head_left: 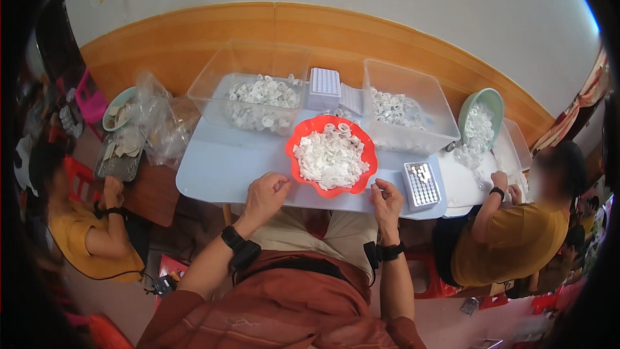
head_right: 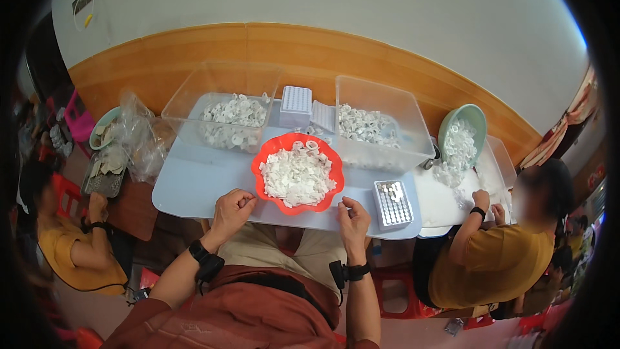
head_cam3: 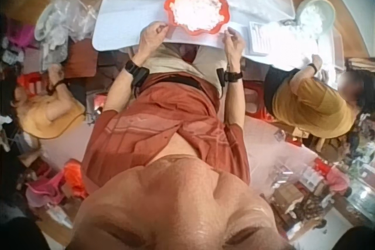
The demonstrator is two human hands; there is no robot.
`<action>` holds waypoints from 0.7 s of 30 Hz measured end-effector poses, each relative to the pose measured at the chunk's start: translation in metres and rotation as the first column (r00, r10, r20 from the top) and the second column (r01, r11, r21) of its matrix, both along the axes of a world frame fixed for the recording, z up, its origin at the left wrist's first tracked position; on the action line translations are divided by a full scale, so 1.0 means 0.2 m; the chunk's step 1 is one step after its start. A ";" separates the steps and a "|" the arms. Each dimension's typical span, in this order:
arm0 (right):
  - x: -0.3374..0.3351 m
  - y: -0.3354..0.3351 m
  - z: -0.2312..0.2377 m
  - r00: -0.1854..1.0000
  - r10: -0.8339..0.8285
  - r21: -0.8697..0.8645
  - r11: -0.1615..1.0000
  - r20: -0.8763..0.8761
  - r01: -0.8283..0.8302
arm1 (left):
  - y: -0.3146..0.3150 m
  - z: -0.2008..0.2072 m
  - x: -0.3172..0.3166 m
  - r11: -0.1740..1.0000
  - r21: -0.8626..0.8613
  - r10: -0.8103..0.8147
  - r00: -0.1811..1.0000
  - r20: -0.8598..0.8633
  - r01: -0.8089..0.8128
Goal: Assembling small white plastic components by hand in a workshop setting.
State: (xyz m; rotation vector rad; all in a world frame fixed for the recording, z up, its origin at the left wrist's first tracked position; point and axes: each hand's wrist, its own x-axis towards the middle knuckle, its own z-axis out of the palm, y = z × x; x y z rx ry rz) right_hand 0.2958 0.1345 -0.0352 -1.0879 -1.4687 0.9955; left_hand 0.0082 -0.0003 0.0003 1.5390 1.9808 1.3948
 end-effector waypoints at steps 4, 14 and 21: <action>0.01 -0.01 -0.02 1.000 0.016 -0.001 1.000 0.000 -0.016 | -0.01 0.00 0.01 1.000 -0.015 0.006 1.000 -0.019 -0.006; 0.02 -0.03 0.02 0.999 0.034 -0.021 0.999 0.018 -0.034 | 0.00 0.00 0.01 1.000 0.006 0.024 1.000 0.006 -0.025; 0.02 -0.03 0.04 0.998 0.035 -0.016 0.999 0.052 -0.034 | 0.02 -0.04 -0.01 0.999 -0.020 0.050 0.995 0.084 -0.048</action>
